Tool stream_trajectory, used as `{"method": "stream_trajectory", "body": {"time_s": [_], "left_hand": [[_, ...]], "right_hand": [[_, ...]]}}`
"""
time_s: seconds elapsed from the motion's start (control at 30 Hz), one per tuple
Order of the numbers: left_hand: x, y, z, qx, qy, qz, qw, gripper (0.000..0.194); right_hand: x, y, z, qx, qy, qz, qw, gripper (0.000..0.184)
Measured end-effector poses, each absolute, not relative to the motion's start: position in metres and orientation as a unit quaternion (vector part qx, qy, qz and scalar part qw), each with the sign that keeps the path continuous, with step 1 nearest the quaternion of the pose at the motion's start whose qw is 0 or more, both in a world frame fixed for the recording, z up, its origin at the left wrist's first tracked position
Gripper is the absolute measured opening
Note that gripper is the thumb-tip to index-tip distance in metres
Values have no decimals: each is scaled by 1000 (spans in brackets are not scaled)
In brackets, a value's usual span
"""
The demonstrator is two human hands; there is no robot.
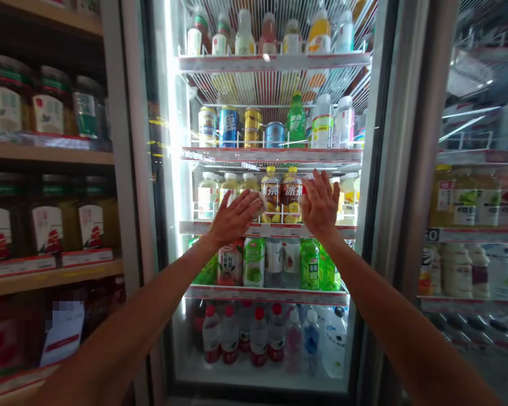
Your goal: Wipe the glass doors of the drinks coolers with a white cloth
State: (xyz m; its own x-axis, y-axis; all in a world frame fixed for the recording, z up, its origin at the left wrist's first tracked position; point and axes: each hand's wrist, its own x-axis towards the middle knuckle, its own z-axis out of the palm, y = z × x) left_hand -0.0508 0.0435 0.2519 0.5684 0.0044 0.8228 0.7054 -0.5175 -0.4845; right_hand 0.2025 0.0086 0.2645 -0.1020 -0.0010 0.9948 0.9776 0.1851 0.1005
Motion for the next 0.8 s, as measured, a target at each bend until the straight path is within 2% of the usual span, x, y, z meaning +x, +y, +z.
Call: {"method": "stream_trajectory", "body": {"time_s": [0.07,0.17,0.23,0.3,0.43,0.47,0.53,0.63,0.8], "left_hand": [[-77,51,264,-727,-275,-460,430,42],[-101,63,277,-578,-386,-611,378,48],[-91,63,275,-546,-403,-640,362,51],[-66,57,265,-609,-361,-591,388,50],[-24,42,252,-770,-201,-394,460,46],[-21,41,253,-775,-189,-383,466,46],[-19,41,259,-733,-236,-453,450,48],[-13,44,267,-656,-321,-573,372,52],[-16,45,263,-739,-255,-544,303,63]], "right_hand": [[202,9,265,-428,-569,-477,515,42],[200,10,265,-430,-566,-477,517,42],[198,9,265,-432,-564,-477,517,41],[199,10,264,-433,-562,-480,516,41],[205,10,264,-416,-562,-491,520,41],[206,10,265,-413,-564,-491,521,41],[202,7,265,-408,-569,-484,524,42],[176,0,263,-381,-613,-462,515,44],[112,-1,260,-378,-689,-383,486,47]]}}
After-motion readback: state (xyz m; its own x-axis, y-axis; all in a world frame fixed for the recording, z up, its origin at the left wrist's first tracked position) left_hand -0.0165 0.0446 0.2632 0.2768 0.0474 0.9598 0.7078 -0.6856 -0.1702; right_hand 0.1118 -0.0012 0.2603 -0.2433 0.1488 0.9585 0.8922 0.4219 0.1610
